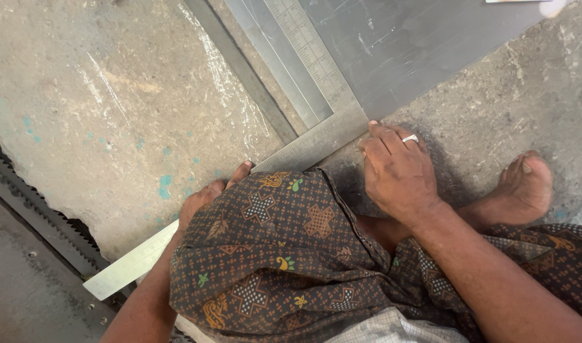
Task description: The person uses a set square and a white marker to draw straight lines on a large metal sheet. They reposition the set square multiple times to create intersecting lines and then switch to a red marker to draw additional lines along the edges of the set square.
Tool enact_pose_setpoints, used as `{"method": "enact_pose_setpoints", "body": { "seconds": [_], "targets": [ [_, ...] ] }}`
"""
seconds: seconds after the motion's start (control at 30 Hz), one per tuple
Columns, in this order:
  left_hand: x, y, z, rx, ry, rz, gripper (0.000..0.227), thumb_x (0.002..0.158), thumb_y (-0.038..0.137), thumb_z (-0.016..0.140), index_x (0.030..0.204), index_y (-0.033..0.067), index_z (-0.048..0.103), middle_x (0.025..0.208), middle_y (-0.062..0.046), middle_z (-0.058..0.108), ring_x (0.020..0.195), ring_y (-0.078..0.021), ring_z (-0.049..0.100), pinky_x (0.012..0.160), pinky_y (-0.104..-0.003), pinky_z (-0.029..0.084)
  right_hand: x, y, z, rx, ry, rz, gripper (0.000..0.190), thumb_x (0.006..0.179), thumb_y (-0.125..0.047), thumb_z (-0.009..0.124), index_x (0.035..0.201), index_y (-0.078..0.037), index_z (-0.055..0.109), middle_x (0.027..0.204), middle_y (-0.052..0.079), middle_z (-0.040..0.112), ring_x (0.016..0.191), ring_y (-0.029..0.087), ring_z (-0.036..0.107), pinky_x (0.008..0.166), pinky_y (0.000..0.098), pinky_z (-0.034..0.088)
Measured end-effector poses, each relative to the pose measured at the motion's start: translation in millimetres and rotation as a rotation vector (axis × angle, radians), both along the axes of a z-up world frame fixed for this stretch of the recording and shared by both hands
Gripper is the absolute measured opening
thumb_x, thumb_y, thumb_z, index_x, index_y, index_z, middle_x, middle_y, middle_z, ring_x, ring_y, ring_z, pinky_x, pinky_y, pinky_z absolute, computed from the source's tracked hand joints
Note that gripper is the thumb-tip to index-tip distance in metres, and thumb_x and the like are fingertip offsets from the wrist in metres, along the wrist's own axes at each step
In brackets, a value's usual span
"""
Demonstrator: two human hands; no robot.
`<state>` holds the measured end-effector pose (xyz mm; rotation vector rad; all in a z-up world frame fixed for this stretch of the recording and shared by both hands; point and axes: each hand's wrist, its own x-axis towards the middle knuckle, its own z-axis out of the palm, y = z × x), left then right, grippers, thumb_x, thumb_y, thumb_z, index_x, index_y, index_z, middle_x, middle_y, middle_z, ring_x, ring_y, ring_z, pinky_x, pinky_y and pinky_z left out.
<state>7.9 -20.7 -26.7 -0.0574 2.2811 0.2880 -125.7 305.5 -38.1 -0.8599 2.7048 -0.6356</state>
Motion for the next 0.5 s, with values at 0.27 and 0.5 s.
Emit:
{"method": "enact_pose_setpoints", "body": {
  "seconds": [0.27, 0.5],
  "targets": [
    [-11, 4, 13, -0.012, -0.097, 0.044, 0.088, 0.09, 0.041, 0.066, 0.161, 0.0398, 0.015, 0.105, -0.016, 0.066, 0.094, -0.0315, 0.072, 0.077, -0.047, 0.061, -1, -5, 6, 0.007, 0.0, -0.035, 0.018, 0.088, -0.009, 0.066, 0.106, -0.007, 0.07, 0.13, 0.014, 0.067, 0.118, 0.034, 0.062, 0.098, 0.0475, 0.051],
    [-13, 4, 15, -0.023, -0.132, 0.041, 0.085, 0.094, 0.045, 0.061, 0.161, 0.0442, 0.009, 0.111, -0.016, 0.065, 0.1, -0.0318, 0.071, 0.084, -0.048, 0.06, -1, -6, 4, 0.011, 0.016, -0.025, 0.017, 0.09, -0.01, 0.066, 0.106, -0.007, 0.07, 0.129, 0.014, 0.067, 0.119, 0.032, 0.062, 0.101, 0.0472, 0.05]
  ]
}}
